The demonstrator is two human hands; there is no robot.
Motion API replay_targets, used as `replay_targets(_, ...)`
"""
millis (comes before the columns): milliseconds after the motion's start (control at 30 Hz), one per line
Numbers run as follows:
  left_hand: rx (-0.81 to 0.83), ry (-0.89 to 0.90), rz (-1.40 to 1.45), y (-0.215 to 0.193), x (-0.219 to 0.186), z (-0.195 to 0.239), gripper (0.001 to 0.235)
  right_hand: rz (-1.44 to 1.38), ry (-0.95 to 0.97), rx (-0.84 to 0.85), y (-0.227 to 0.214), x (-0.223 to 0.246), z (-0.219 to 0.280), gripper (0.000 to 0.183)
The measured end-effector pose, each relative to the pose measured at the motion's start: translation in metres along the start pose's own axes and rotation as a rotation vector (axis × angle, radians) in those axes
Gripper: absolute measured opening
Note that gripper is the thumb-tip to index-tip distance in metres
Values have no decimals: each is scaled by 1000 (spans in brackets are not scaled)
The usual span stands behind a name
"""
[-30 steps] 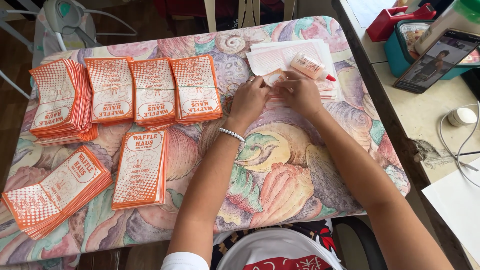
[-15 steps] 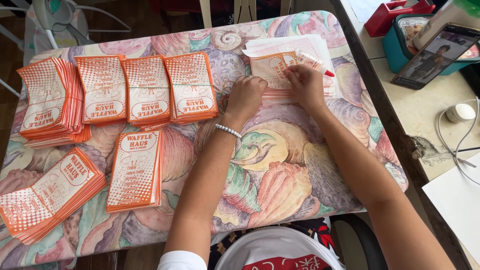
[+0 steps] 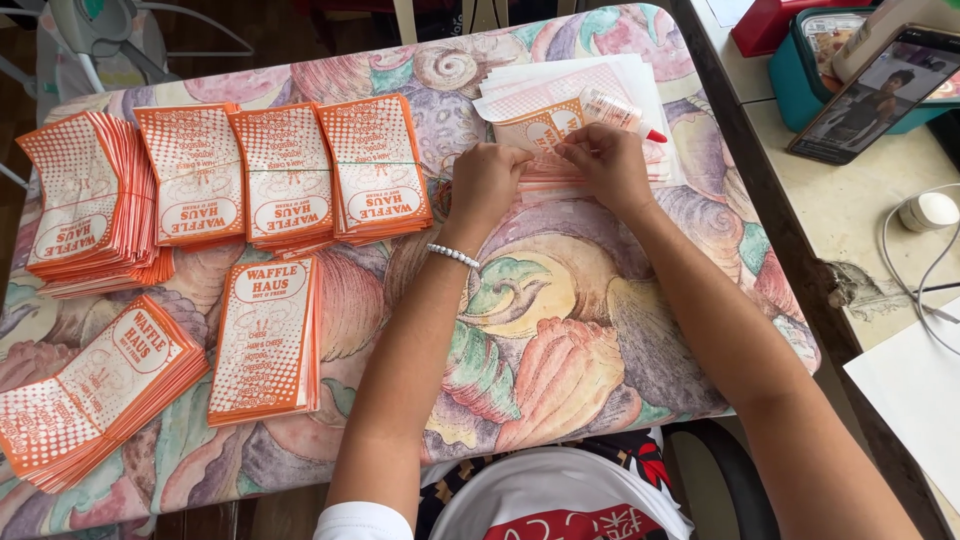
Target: Applying glue to paper bags and folding them into shape on a table.
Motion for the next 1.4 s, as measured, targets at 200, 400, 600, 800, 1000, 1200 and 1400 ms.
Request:
replay_targets(200,-29,-61,41,-15,-7,2,12,30,-61,9,1,2,-2,11)
replay_targets(400,-56,-160,156,-21,-1,1,5,71,-175,65,3,3,-2,10)
replay_targets(600,-227,-35,193,-29,-8,10,11,191,-346,179,7,23,-1,19)
replay_targets(800,-402,-48,404,-59,-18,21,46,226,-377,10,3,33,-1,5)
replay_targets(1000,-202,-267,652,-58,-5,22,40,181,-438,-190,-12,48,4,7)
replay_targets(1200,34,-379,872,-47,-9,19,77,179,-448,-210,-11,61,6,13)
replay_targets(1400,141,-784,963,-47,5,23,28,-151,-143,729,-1,95,15,48)
Point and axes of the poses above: each hand's wrist, its own z-axis away from the middle knuckle, its own y-axis out of the palm, x = y × z, the point moved 6 cm from there along -z, towards the middle knuckle, and after that the axes turned 12 degrees about -y, right-handed, at the moved point
